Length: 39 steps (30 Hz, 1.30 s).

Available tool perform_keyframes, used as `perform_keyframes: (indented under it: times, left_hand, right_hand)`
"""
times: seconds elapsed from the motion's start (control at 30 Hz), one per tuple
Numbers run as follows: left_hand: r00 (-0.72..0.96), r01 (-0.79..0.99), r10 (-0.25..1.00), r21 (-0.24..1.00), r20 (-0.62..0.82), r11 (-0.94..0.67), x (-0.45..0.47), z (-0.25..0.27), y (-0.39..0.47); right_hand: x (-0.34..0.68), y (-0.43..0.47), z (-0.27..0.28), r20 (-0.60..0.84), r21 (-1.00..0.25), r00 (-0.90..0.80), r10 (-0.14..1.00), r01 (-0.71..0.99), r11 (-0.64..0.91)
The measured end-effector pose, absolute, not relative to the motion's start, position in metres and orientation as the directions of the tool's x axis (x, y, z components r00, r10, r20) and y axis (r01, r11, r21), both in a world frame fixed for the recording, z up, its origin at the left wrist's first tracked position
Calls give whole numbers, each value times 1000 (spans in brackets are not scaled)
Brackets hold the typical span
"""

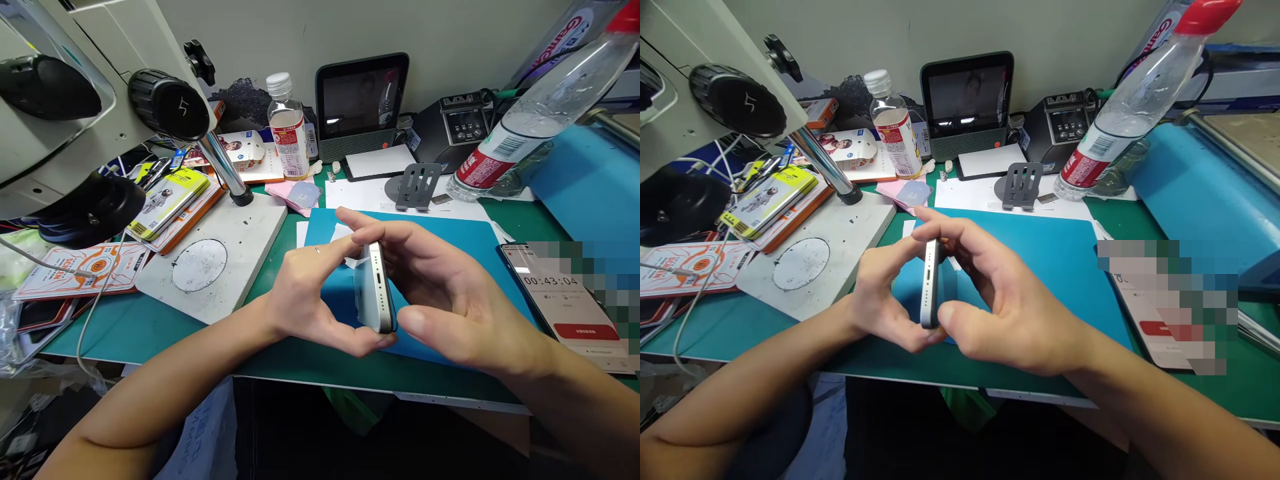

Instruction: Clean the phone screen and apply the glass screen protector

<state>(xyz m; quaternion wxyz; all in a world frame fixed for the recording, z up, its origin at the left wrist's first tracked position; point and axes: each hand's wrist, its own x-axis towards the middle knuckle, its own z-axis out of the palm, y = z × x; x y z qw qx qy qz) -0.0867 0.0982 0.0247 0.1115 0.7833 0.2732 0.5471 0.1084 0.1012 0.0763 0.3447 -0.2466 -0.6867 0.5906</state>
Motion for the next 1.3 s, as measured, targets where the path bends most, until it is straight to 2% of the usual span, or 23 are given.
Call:
perform_keyframes:
  times: [0.63,1.3]
  left_hand:
    - [263,293,551,478,792,-828,-87,25,98]
    - [252,329,572,486,781,-810,-89,26,97]
  right_hand:
    - [109,100,75,143,-990,-639,756,-84,116]
    - [108,106,68,228,-973,-664,712,-135,186]
